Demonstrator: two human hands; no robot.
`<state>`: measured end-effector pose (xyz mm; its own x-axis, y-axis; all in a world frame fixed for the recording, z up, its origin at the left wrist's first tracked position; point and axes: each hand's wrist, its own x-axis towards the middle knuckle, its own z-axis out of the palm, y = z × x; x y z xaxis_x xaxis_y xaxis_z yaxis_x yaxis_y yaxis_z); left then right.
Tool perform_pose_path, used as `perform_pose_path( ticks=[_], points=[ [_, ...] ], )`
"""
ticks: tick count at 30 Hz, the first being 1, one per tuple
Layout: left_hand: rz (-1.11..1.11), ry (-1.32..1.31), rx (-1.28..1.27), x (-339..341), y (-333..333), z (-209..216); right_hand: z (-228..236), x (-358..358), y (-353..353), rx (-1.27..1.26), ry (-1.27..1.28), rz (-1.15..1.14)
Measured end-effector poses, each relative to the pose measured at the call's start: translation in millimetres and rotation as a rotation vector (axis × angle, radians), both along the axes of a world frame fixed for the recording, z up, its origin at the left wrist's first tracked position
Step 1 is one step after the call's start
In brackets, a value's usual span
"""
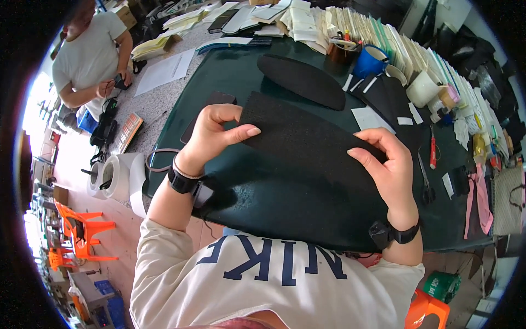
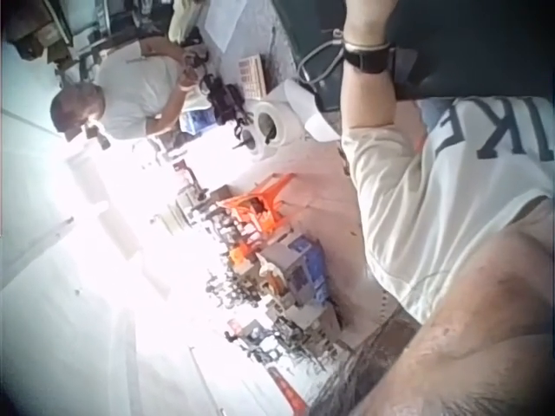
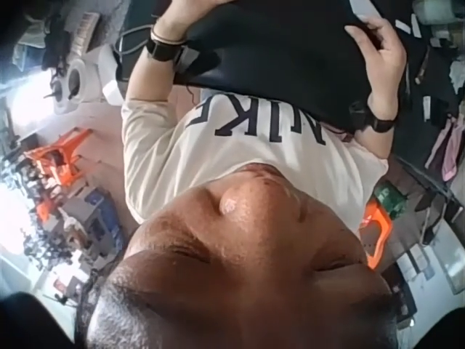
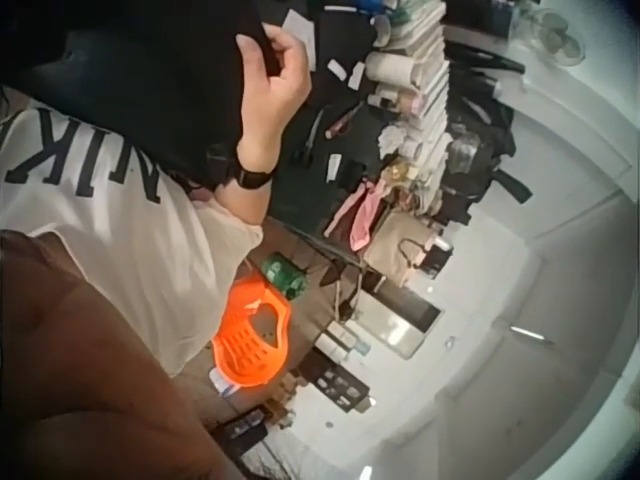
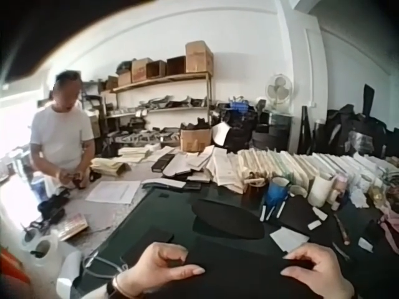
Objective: The person peels the backing from an adhesive strip, presses it onto a black fabric piece, and trims the edges with shears. They then use tweezers to carefully place a small white strip onto the fabric's edge.
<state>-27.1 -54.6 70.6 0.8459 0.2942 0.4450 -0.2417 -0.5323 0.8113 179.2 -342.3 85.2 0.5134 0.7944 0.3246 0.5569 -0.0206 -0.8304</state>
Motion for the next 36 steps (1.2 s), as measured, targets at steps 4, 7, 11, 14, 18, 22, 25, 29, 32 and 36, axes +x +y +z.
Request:
perform_pose_path(
  ticks=[4,7,11,14,18,22,25,29,32,36],
  points=[
    [0.048,0.025,0.083,-0.3,3.2,-2.3,1.5,-0.8,-1.9,0.006,0.006,0.013],
    [0.048,0.023,0.039,1.6,1.5,-1.7,3.0,-2.4,-4.0,0.005,0.045,0.013],
    [0.045,0.072,-0.045,-0.8,3.7,-4.5,4.2,-3.3,-2.4,0.016,0.148,0.020],
    [0.031,0.115,-0.087,0.3,8.9,-8.9,4.3,-1.2,-0.3,-0.012,0.223,0.054],
    [0.034,0.194,-0.116,3.0,12.3,-9.8,2.9,0.8,-1.1,-0.022,0.264,0.056],
    [0.027,0.469,-0.258,4.7,6.9,-3.1,4.6,1.3,3.9,-0.295,0.224,0.030],
    [0.004,0.729,-0.226,6.6,7.2,-4.7,-14.4,9.2,17.7,-0.577,0.092,0.167],
    [0.046,1.030,0.125,8.6,-4.7,0.6,-37.0,5.5,25.9,-0.761,-0.047,0.231],
    [0.187,1.092,0.411,4.3,-20.6,11.6,-36.2,1.0,26.0,-0.782,-0.108,0.222],
    [-0.015,0.674,0.580,-8.4,-36.4,6.5,-32.6,-1.2,24.2,-0.786,-0.176,0.203]
  ],
)
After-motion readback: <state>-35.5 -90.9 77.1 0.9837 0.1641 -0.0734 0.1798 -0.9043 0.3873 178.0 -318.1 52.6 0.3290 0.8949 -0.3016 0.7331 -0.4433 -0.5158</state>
